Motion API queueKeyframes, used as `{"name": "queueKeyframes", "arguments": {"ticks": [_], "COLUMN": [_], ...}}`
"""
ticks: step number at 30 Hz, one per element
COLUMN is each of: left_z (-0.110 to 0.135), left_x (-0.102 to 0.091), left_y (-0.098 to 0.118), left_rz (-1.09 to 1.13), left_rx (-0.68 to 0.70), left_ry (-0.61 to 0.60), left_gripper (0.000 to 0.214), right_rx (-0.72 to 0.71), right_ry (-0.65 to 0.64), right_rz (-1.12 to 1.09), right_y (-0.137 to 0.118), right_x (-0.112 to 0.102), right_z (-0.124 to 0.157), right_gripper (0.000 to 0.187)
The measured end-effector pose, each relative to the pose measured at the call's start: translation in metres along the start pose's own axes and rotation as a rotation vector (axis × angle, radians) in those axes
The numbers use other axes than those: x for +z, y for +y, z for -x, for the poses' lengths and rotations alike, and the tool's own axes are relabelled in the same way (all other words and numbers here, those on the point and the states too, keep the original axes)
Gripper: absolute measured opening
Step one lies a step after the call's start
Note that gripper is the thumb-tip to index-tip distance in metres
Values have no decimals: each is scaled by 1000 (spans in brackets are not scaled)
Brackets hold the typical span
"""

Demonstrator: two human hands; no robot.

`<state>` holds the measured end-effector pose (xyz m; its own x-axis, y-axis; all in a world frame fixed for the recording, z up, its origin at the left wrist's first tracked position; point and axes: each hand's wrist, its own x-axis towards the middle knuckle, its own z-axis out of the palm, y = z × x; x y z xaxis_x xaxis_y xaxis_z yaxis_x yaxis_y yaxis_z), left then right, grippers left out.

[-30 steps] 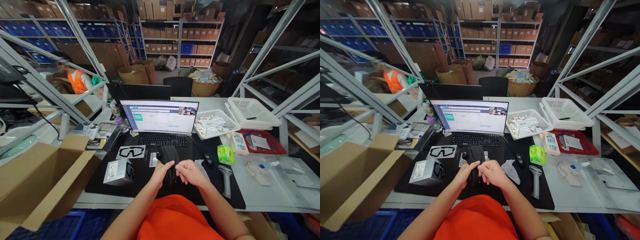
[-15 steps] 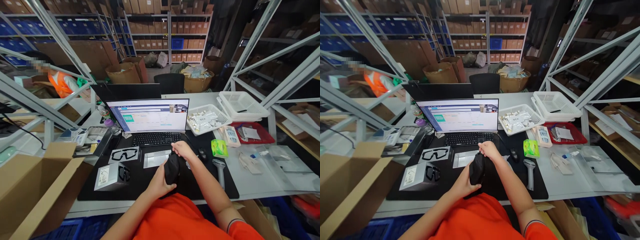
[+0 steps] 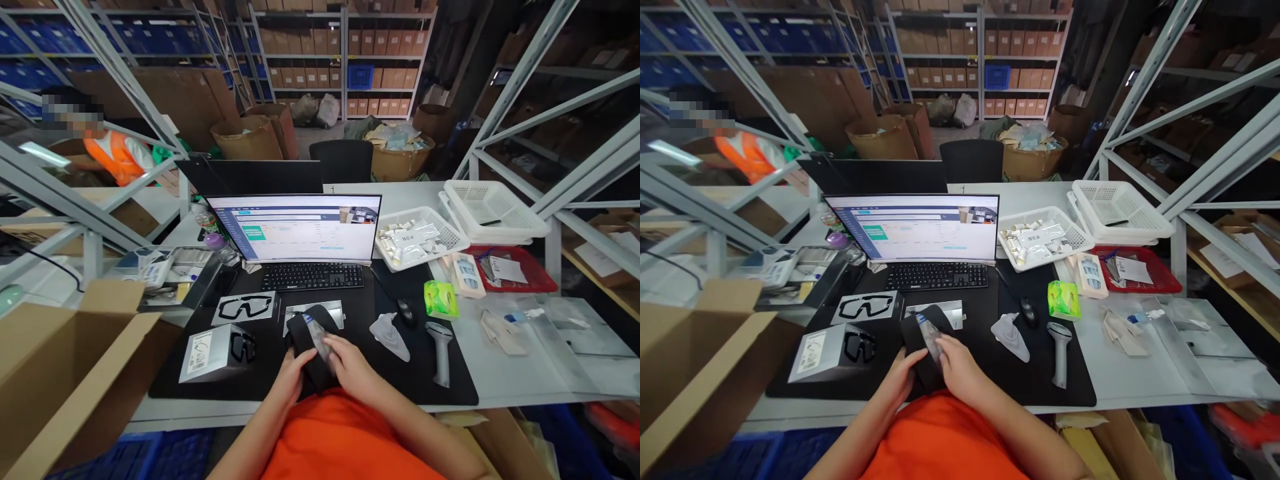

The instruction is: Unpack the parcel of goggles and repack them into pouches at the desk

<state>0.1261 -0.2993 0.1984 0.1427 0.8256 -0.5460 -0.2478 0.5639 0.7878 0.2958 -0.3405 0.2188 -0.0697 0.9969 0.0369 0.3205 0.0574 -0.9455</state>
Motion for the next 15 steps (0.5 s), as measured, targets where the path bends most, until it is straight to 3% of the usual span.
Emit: {"name": "queueKeyframes", "arguments": {"ticks": [6, 8, 10, 12, 15], "left_z": [15, 18, 19, 17, 11], "left_x": [-10, -14, -19, -25, -38], "left_y": [-3, -6, -11, -17, -28], "left_rz": [86, 115, 144, 146, 80], "left_rx": [-82, -104, -108, -113, -158], "left_ry": [-167, -211, -234, -225, -156], "left_gripper": [45, 48, 52, 50, 41], "right_rx": [77, 70, 21, -2, 95], "right_ry": [132, 127, 76, 3, -30], "right_rz": [306, 421, 421, 307, 72], "right_y": [1, -3, -3, 3, 15], "right_x": [5, 6, 7, 10, 15], "right_z": [-15, -24, -33, -40, -47], "right_gripper": [66, 55, 28, 9, 8]}}
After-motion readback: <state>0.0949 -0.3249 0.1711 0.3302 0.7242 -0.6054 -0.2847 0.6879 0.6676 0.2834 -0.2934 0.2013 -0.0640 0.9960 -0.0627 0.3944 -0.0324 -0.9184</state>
